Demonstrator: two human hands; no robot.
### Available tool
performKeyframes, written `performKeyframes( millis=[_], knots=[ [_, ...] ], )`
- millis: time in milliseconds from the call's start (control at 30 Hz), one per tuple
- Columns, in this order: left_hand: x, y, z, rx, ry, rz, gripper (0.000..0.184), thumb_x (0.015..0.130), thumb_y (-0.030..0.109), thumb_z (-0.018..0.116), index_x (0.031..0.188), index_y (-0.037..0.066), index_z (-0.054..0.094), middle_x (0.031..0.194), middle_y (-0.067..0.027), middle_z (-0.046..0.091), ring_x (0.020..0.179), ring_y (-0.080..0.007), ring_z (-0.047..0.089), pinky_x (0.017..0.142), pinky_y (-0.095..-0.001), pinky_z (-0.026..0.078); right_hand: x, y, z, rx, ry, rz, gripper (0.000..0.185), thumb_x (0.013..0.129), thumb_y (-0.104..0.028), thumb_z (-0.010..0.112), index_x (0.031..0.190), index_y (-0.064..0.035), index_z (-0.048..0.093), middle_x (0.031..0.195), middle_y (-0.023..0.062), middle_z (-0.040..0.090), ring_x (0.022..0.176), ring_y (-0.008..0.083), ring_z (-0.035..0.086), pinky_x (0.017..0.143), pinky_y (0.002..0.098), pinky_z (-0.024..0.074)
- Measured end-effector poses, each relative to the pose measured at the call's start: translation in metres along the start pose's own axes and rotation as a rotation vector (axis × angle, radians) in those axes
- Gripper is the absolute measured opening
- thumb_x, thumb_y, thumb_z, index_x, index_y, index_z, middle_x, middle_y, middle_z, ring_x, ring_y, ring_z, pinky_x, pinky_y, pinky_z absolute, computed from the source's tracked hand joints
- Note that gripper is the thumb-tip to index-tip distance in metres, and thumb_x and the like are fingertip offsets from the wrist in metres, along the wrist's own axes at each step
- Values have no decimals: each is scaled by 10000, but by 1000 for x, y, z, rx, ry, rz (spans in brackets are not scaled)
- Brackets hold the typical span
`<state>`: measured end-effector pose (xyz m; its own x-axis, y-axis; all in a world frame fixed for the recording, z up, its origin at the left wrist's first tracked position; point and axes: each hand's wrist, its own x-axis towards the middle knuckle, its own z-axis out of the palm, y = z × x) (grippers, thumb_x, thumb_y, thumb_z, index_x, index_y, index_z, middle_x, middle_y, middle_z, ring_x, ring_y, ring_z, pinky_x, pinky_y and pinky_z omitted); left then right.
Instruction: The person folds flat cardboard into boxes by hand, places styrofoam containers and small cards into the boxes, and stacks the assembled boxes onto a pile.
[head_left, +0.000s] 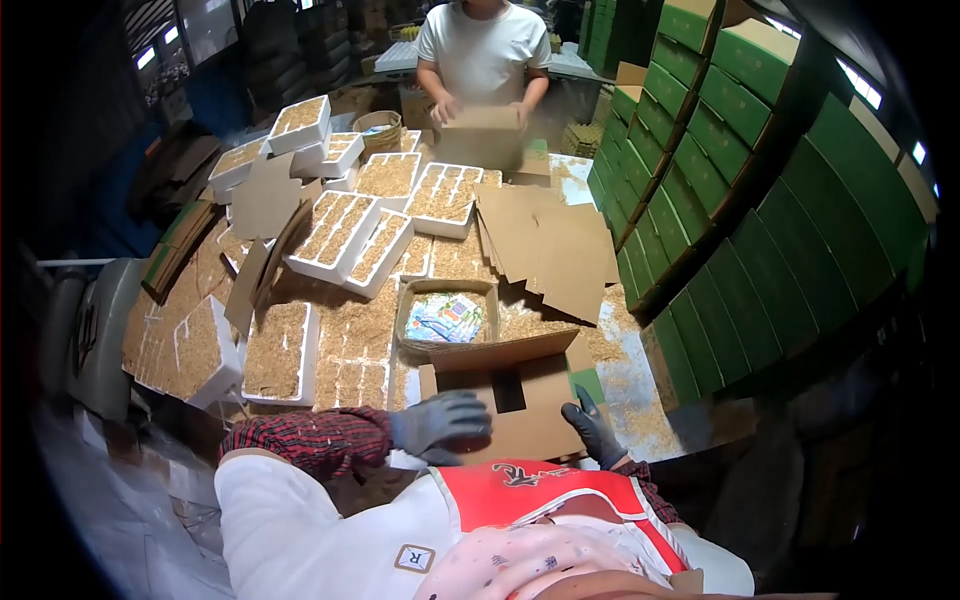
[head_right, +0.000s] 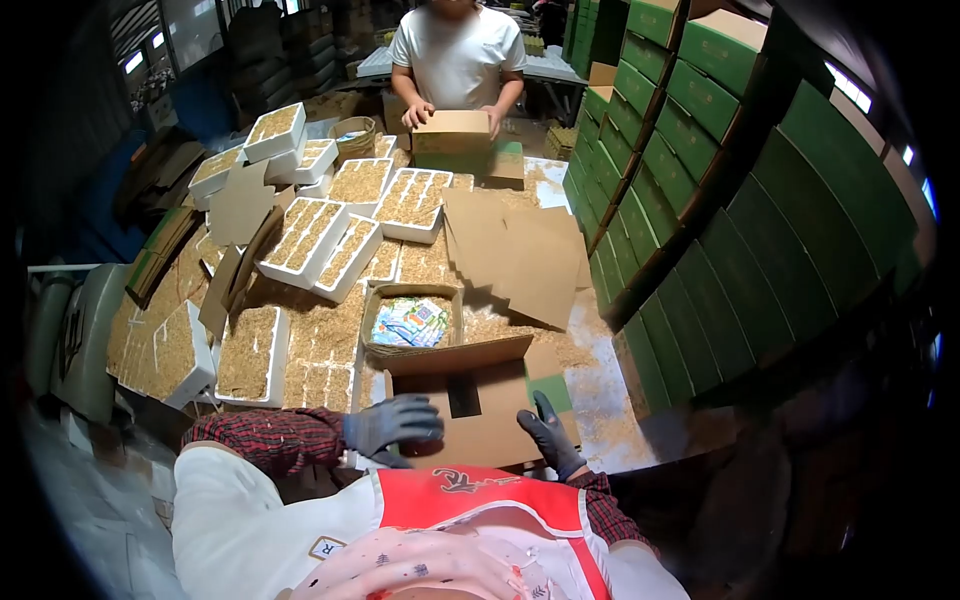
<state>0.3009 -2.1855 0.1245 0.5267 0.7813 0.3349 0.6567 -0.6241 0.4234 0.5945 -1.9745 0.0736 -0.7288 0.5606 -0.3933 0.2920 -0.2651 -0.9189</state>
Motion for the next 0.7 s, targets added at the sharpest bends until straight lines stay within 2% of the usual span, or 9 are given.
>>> performKeyframes(
  millis=[67, 167, 267, 300, 433, 533, 567, 600, 700],
  knots=[
    [-43, -4, 0, 180, -243, 112, 559, 860, 390, 603, 1330, 111, 483, 1382, -167, 456, 1291, -370, 432, 1084, -505, 361, 18, 22, -11, -89, -95, -215, 652, 987, -288, 522, 1489, 20, 241, 1507, 152, 335, 1409, 220, 281, 1134, 350, 257],
    [-32, -25, -34, 148, 148, -111, 442, 923, 365, 528, 1264, 85, 538, 1311, -188, 511, 1227, -362, 496, 1053, -469, 402, 16, -23, -3, -85, -172, -497, 537, 1017, -127, 404, 1513, -22, 227, 1547, 100, 283, 1423, 201, 248, 1155, 325, 212],
    [-38, -90, 7, -1060, 1217, -602, 549, 1022, 473, 369, 1186, -3, 586, 1117, -160, 651, 1039, -275, 620, 946, -386, 474, 5, -104, 16, 259, -335, -522, 851, 927, -636, 460, 1495, -25, 291, 1543, 96, 307, 1384, 218, 334, 1150, 365, 239],
    [-49, -101, 31, -1257, 1261, -737, 548, 1022, 471, 378, 1178, -8, 593, 1072, -136, 663, 986, -235, 621, 907, -355, 481, -1, -125, 31, -75, -222, -574, 968, 850, -765, 429, 1478, -34, 335, 1531, 88, 330, 1373, 243, 353, 1148, 390, 249],
    [-81, -104, 154, -1254, 1087, -1410, 515, 1014, 443, 441, 1186, -15, 602, 1002, -78, 669, 879, -159, 593, 816, -283, 481, 67, -88, 32, -854, -78, -537, 436, 1020, -252, 412, 1362, 14, 460, 1313, 179, 547, 1226, 297, 514, 1057, 348, 379],
    [-110, 0, 95, -521, 1065, -1292, 497, 1005, 388, 503, 1266, -30, 565, 1153, -75, 649, 998, -174, 592, 847, -275, 471, 115, -8, 29, -1035, -107, -361, 454, 1037, -288, 382, 1286, 63, 525, 1304, 188, 582, 1193, 261, 546, 1023, 330, 399],
    [-149, -8, 118, -674, 1501, -1281, 352, 963, 152, 538, 1283, 7, 544, 1194, -61, 609, 1022, -181, 571, 894, -311, 474, 115, -8, 46, -568, 84, -228, 478, 999, -356, 452, 1201, 59, 578, 1185, 224, 626, 1071, 320, 599, 943, 380, 452],
    [-205, -2, 105, -238, 1367, -1235, 355, 958, 141, 537, 1296, 31, 525, 1236, -70, 580, 1040, -190, 572, 899, -339, 479, 105, -30, 61, -455, 73, -59, 640, 968, -524, 455, 1143, 70, 613, 1144, 216, 651, 1081, 287, 598, 959, 355, 431],
    [-292, 14, 56, -460, 2326, -1001, 332, 982, 325, 530, 1210, 88, 488, 1050, -41, 553, 966, -214, 561, 862, -394, 485, 109, -18, 61, -529, 167, -126, 674, 952, -570, 453, 1159, 53, 607, 1086, 242, 652, 1046, 309, 602, 949, 375, 424]
  ],
)
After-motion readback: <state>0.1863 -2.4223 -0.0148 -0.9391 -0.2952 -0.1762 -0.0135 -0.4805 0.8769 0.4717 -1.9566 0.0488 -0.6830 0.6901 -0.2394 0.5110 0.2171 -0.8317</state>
